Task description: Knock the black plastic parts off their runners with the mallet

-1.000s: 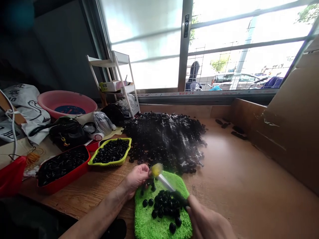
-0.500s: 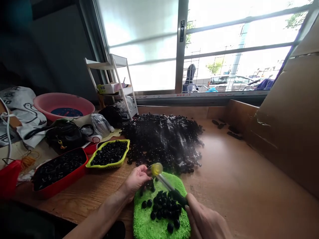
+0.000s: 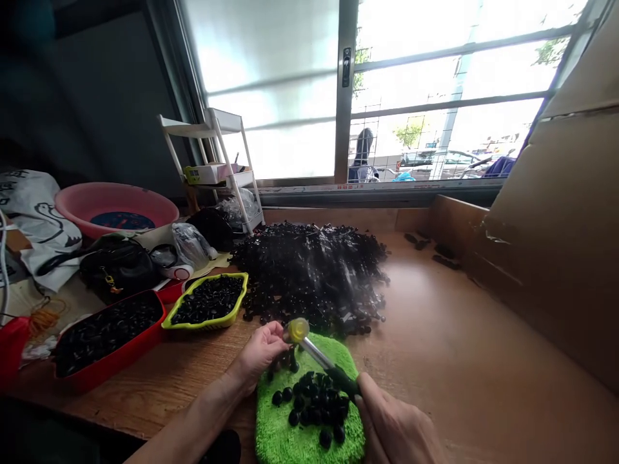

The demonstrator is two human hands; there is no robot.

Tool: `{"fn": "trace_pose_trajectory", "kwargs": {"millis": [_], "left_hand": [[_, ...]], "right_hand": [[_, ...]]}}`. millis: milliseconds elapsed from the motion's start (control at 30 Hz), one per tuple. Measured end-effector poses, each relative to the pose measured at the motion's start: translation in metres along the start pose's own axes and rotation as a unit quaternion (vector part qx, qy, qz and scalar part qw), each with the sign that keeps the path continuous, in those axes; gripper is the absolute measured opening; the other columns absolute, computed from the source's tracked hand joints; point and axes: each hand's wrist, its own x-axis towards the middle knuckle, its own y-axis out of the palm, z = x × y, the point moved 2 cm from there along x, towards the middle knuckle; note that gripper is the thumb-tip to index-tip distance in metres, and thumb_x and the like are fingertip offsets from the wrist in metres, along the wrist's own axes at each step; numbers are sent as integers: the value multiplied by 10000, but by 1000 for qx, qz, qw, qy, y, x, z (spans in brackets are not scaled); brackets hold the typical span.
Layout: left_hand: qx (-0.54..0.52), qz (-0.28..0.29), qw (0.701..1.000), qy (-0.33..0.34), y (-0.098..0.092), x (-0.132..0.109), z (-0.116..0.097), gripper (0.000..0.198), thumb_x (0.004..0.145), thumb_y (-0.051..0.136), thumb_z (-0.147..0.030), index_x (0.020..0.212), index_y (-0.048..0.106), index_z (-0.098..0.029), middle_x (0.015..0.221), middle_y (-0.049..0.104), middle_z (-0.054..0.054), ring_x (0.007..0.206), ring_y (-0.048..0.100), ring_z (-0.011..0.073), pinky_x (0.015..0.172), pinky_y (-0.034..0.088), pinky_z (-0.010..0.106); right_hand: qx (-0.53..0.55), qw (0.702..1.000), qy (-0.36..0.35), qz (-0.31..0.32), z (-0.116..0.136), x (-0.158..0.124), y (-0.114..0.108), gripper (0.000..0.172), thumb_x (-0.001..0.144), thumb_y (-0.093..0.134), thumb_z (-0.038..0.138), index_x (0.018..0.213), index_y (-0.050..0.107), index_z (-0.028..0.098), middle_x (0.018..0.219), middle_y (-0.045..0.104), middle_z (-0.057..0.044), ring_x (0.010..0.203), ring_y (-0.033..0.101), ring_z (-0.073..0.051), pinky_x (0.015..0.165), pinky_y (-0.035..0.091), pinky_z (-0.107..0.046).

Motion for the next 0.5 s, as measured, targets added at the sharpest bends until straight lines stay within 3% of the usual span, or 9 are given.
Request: {"fn": "trace_pose_trajectory", "kwargs": {"millis": [167,333,500], "left_hand": [[-4,-4,1000,-2,0,-1,-1,339,642,673,-352,692,377,-193,486,509,-67,400,486,84,357,307,161],[-20,-1,1000,-15,-1,-4,-7,345,624,699,-356,743,426,-180,533,535,-56,433,488,77,399,338,172],[-27,36,996,-72,-4,-7,-16,374,618,712,-298,878,495,-141,713,655,53,576,598,132,448,378,186]], "right_hand": [[-42,998,28,32,-6,-2,8,345,1000,186,368,1048,475,185,790,620,-40,705,608,-221,517,430,-263],[-3,993,47,-108,-9,-7,-3,408,973,258,490,818,517,216,958,633,-49,887,595,-243,457,412,-217],[60,987,84,-125,-14,-15,-5,442,936,307,556,736,512,221,855,643,-35,831,605,-237,475,418,-211]]}}
